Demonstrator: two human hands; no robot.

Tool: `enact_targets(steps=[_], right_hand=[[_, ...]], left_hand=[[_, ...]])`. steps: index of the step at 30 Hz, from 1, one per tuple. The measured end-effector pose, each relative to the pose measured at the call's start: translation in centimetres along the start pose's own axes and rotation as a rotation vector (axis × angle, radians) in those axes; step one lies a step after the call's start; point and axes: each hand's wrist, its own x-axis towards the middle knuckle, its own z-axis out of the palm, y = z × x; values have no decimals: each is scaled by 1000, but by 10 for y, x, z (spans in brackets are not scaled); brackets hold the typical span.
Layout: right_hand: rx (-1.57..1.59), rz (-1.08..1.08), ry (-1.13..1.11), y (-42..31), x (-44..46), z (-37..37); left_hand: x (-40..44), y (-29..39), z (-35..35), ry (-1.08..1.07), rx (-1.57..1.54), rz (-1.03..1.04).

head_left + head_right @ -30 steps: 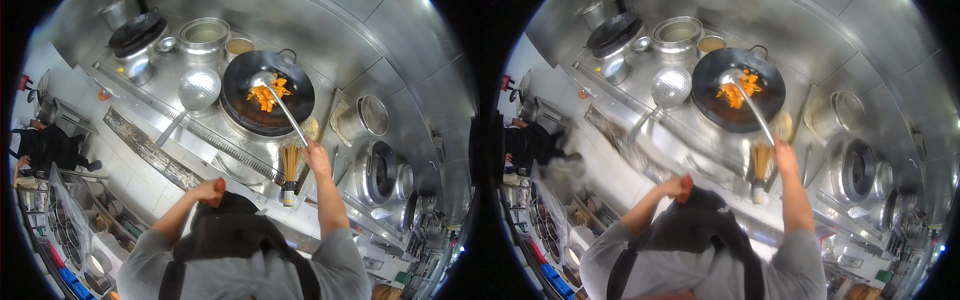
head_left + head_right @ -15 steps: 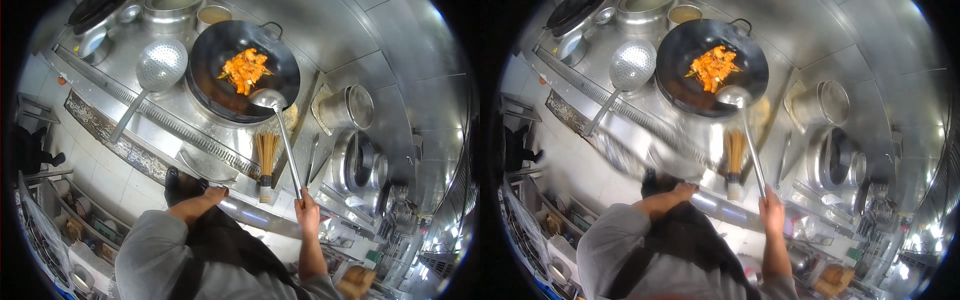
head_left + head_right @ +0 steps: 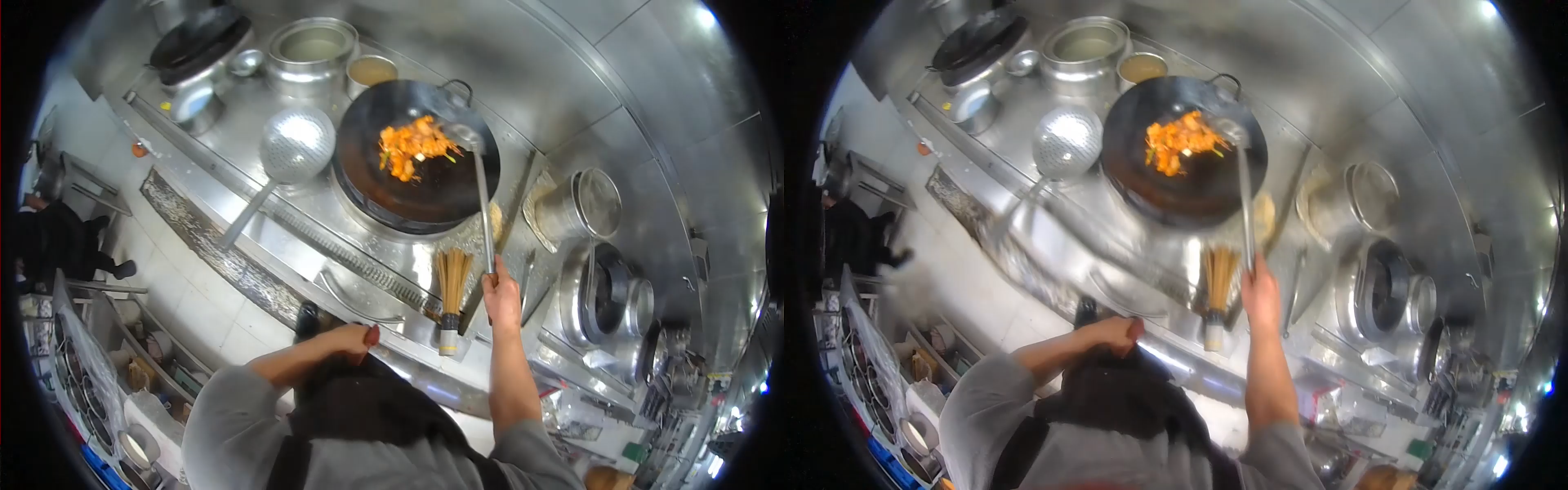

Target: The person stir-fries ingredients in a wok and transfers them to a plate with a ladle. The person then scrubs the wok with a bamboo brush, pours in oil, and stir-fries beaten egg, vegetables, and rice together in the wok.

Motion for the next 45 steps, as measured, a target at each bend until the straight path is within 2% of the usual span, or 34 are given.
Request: enact_targets(steps=[1,3,4,5,7,8,9,10,11,12,15,16,18,21,23,24,25,26,28,30,33,34,36,38,39,40,42,43,44,45], right_hand=[[21,-17,-2,-1,9,7],[-9,-71,122,-1,37,32],[0,-111,138,-11,48,38],[20,-124,137,-13,62,50],[182,14,-94,-14,86,72],[157,-42,-85,-24,82,70],[164,-43,-87,-32,75,59],[85,-168,-122,-37,65,44],[3,-289,-156,-37,57,34],[-67,-363,-133,-28,51,28],[-145,-369,-172,-7,18,1],[-41,-426,-98,-8,-1,-9],[-50,-341,-79,2,-33,-18],[-84,-207,-48,5,-77,-37],[-125,-195,-50,8,-107,-50],[-124,-137,-96,-11,-126,-68],[-128,-86,-140,-29,-142,-90],[-160,-143,-122,-29,-160,-101],[-108,-72,-176,-45,-167,-119],[-42,13,-255,-64,-168,-114],[-63,-12,-230,-76,-129,-67],[-82,-25,-193,-76,-114,-48],[-95,-17,-159,-72,-101,-3],[-125,-94,54,-70,-94,28],[-121,-87,67,-80,-101,22],[-102,-59,65,-97,-116,10],[-38,-37,40,-111,-147,-9],[5,-46,23,-110,-162,-22],[-22,94,-98,-122,-174,-40],[-26,89,-90,-126,-180,-49]], left_hand=[[-10,-23,-3,123,-160,15],[-53,-26,-26,219,-725,-18],[-56,-34,-39,300,-900,126],[-96,21,-68,549,-1004,57],[-80,7,-116,495,-809,340],[-89,41,-132,652,-888,254],[-78,46,-151,671,-909,349],[-56,47,-169,661,-1111,238],[-53,57,-186,570,-1088,281],[-60,88,-193,641,-1198,237],[-19,92,-213,630,-1271,110],[6,77,-218,571,-1272,122],[39,58,-222,528,-1264,175],[33,74,-215,469,-1345,232],[40,61,-211,546,-1372,262],[20,78,-198,665,-1399,258],[-6,79,-177,648,-1403,234],[-32,79,-153,594,-1446,352],[-59,83,-151,537,-1479,457],[-69,87,-164,540,-1517,401],[-54,87,-201,513,-1519,297],[-42,71,-209,511,-1513,296],[-24,36,-214,407,-1305,254],[-38,12,-179,442,-1294,226],[-58,-5,-160,333,-1222,186],[-67,-10,-128,545,-1302,287],[-94,-10,-118,544,-1337,184],[-110,8,-129,501,-1357,182],[-121,30,-149,468,-1387,230],[-123,49,-172,434,-1413,287]])
